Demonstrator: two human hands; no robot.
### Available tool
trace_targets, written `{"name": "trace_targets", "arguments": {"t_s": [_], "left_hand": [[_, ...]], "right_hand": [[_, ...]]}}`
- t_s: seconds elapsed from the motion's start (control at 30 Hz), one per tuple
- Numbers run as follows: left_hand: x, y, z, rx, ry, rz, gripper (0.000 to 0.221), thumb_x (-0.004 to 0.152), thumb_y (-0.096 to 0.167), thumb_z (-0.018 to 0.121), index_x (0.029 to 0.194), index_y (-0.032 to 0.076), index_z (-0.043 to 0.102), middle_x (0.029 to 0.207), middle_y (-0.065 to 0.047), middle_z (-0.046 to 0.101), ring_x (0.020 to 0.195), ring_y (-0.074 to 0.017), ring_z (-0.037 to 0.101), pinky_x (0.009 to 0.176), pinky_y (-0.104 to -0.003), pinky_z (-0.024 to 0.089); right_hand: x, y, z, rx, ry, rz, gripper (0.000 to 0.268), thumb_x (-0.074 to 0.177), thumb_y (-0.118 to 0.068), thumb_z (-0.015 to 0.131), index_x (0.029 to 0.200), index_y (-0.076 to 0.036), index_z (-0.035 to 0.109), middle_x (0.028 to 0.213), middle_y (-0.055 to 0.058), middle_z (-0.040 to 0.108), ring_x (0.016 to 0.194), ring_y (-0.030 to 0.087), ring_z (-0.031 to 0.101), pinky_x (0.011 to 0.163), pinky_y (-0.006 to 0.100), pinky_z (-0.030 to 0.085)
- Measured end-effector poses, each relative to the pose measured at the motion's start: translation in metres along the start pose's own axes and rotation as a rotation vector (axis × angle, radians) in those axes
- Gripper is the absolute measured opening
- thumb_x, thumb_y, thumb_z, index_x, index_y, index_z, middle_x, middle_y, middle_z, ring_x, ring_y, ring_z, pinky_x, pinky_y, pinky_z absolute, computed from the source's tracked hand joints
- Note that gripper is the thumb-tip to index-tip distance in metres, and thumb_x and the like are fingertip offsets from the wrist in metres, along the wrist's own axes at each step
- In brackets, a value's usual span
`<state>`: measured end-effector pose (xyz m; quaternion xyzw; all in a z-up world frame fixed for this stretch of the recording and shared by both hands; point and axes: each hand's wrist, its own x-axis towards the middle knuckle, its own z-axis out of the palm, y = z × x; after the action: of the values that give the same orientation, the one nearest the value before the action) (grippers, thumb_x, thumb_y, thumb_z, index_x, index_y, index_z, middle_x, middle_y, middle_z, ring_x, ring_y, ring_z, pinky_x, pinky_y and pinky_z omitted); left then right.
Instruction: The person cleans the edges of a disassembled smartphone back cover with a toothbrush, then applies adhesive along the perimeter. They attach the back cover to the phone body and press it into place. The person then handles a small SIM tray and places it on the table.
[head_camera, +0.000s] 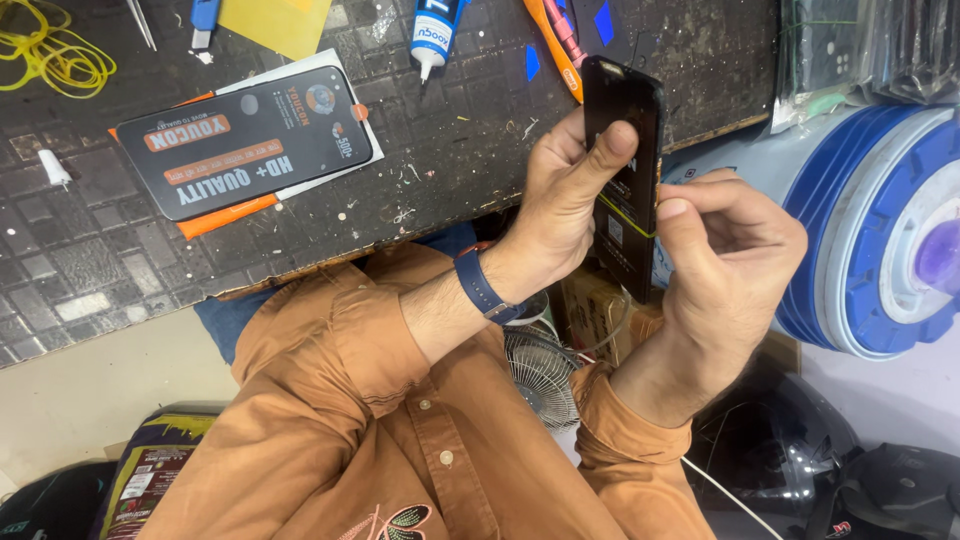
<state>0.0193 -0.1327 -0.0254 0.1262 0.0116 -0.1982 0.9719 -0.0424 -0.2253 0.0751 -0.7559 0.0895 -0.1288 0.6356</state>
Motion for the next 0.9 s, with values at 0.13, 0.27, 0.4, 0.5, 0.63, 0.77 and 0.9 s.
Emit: {"name": "trace_targets", "arguments": {"t_s": [0.13, 0.27, 0.4, 0.5, 0.63, 0.77, 0.9], "left_hand": [[0.002, -0.001, 0.002, 0.004, -0.006, 0.020, 0.036, 0.097, 0.034, 0.081, 0.112, 0.005, 0.067, 0.102, 0.001, 0.069, 0.093, -0.0069, 0.064, 0.085, -0.025, 0.055], [0.002, -0.001, 0.005, -0.021, 0.006, 0.000, 0.035, 0.097, 0.033, 0.081, 0.111, 0.005, 0.066, 0.100, 0.001, 0.068, 0.090, -0.0075, 0.065, 0.082, -0.025, 0.055], [0.003, 0.000, 0.008, -0.017, 0.015, -0.016, 0.035, 0.097, 0.034, 0.080, 0.111, 0.005, 0.066, 0.098, -0.001, 0.069, 0.086, -0.0081, 0.067, 0.077, -0.024, 0.056], [0.004, 0.000, 0.009, -0.023, 0.018, -0.010, 0.036, 0.096, 0.034, 0.080, 0.112, 0.005, 0.065, 0.099, -0.001, 0.069, 0.086, -0.0071, 0.067, 0.076, -0.023, 0.057], [0.003, 0.002, 0.010, -0.004, 0.013, -0.013, 0.037, 0.096, 0.035, 0.080, 0.111, 0.005, 0.065, 0.097, -0.001, 0.069, 0.084, -0.0078, 0.067, 0.075, -0.024, 0.058], [0.004, 0.003, 0.011, 0.006, 0.015, -0.014, 0.037, 0.096, 0.036, 0.080, 0.110, 0.005, 0.065, 0.096, -0.002, 0.069, 0.083, -0.0081, 0.068, 0.074, -0.024, 0.059], [0.004, 0.003, 0.011, -0.004, 0.020, -0.015, 0.037, 0.096, 0.035, 0.080, 0.110, 0.005, 0.065, 0.096, -0.001, 0.069, 0.083, -0.0075, 0.068, 0.073, -0.023, 0.058]], "right_hand": [[0.001, 0.001, -0.001, 0.026, 0.012, 0.008, 0.002, 0.103, 0.008, 0.074, 0.102, 0.009, 0.072, 0.092, 0.007, 0.068, 0.081, 0.008, 0.060, 0.078, 0.018, 0.045], [0.004, 0.002, -0.004, 0.044, 0.010, 0.017, 0.002, 0.103, 0.007, 0.073, 0.102, 0.009, 0.072, 0.094, 0.008, 0.069, 0.082, 0.009, 0.062, 0.079, 0.019, 0.047], [0.007, 0.004, -0.006, 0.075, -0.005, 0.030, 0.002, 0.103, 0.006, 0.071, 0.102, 0.009, 0.072, 0.094, 0.008, 0.070, 0.082, 0.010, 0.063, 0.080, 0.019, 0.049], [0.008, 0.005, -0.007, 0.089, 0.000, 0.045, 0.003, 0.104, 0.007, 0.070, 0.102, 0.009, 0.072, 0.093, 0.008, 0.069, 0.080, 0.010, 0.062, 0.077, 0.019, 0.048], [0.010, 0.005, -0.009, 0.123, 0.013, 0.081, 0.004, 0.103, 0.008, 0.069, 0.105, 0.008, 0.072, 0.092, 0.009, 0.069, 0.077, 0.010, 0.062, 0.071, 0.019, 0.047], [0.012, 0.006, -0.009, 0.152, 0.019, 0.095, 0.005, 0.103, 0.009, 0.068, 0.107, 0.008, 0.072, 0.092, 0.009, 0.069, 0.075, 0.010, 0.061, 0.067, 0.018, 0.046], [0.012, 0.006, -0.008, 0.171, 0.020, 0.093, 0.005, 0.104, 0.009, 0.068, 0.108, 0.008, 0.072, 0.094, 0.010, 0.069, 0.079, 0.011, 0.063, 0.073, 0.020, 0.049]]}}
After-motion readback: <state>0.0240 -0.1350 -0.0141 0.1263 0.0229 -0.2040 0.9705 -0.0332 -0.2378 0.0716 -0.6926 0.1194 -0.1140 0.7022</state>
